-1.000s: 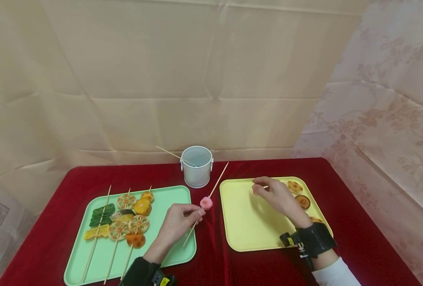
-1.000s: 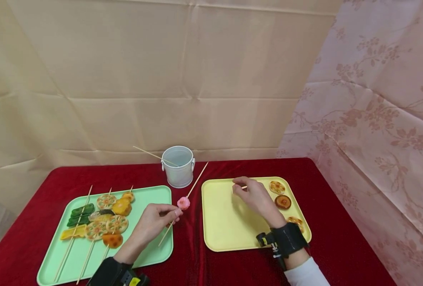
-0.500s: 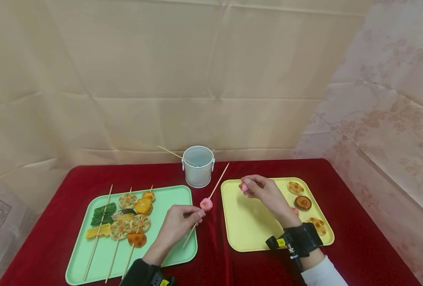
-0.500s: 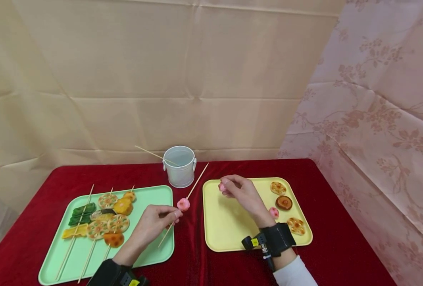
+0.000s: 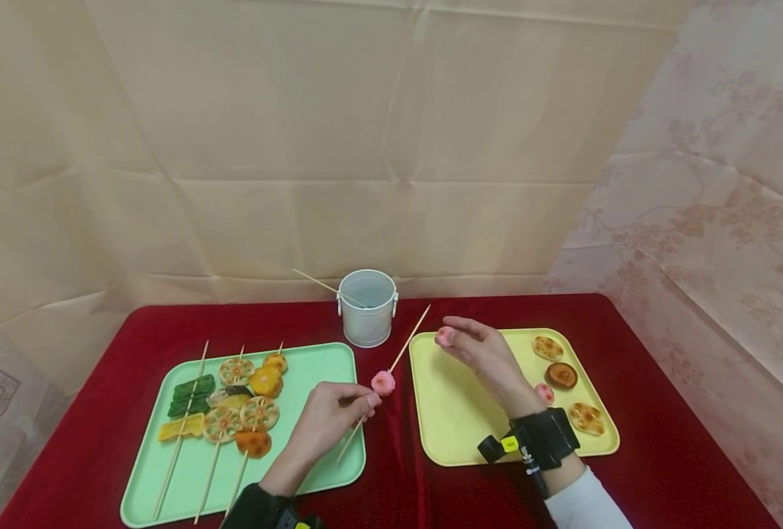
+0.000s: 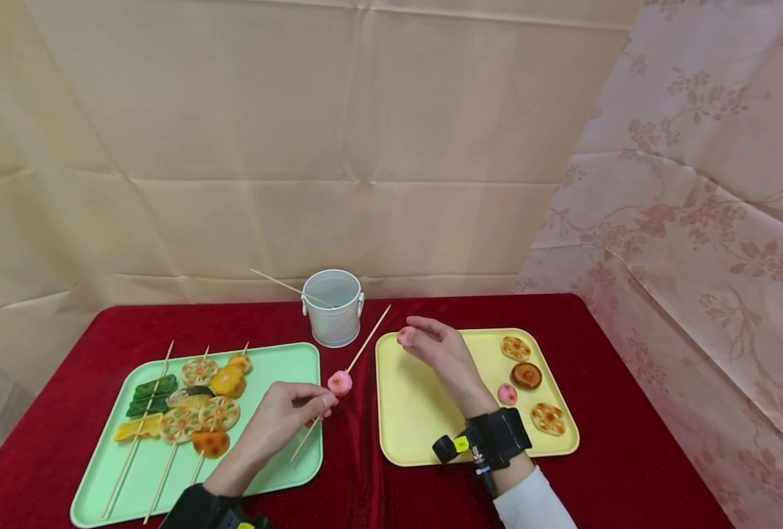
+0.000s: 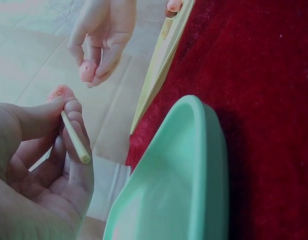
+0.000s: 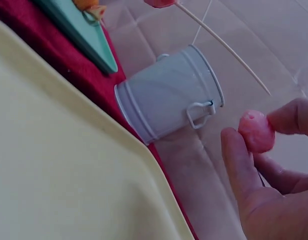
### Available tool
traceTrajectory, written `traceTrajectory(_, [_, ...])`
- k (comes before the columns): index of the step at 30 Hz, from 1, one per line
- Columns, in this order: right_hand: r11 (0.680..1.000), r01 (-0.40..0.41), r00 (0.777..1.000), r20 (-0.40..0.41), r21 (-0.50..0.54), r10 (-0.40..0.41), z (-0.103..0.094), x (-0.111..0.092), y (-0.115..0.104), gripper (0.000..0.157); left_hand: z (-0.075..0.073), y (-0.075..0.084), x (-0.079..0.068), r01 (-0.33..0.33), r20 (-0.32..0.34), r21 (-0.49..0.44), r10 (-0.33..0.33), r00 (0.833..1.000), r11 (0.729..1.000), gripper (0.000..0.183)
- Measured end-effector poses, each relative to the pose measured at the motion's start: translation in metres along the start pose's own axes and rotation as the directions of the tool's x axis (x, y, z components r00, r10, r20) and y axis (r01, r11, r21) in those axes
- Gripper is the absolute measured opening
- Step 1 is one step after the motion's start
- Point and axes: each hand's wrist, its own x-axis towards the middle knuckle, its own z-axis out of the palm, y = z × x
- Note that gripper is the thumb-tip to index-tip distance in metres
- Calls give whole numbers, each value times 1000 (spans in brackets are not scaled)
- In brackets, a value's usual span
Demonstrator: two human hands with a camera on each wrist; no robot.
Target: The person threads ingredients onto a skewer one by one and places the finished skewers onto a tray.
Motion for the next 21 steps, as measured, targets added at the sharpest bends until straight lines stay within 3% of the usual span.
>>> traceTrajectory(9, [991,-5,997,-82,132,15,1,5,-5,55,-1,-2,-2,5,52,-20,-4,999,1000,16])
traceTrajectory(21, [975,15,997,-80,223,3,3,7,-10,54,-1,-4,-4,4,112,-8,-3,994,1000,17])
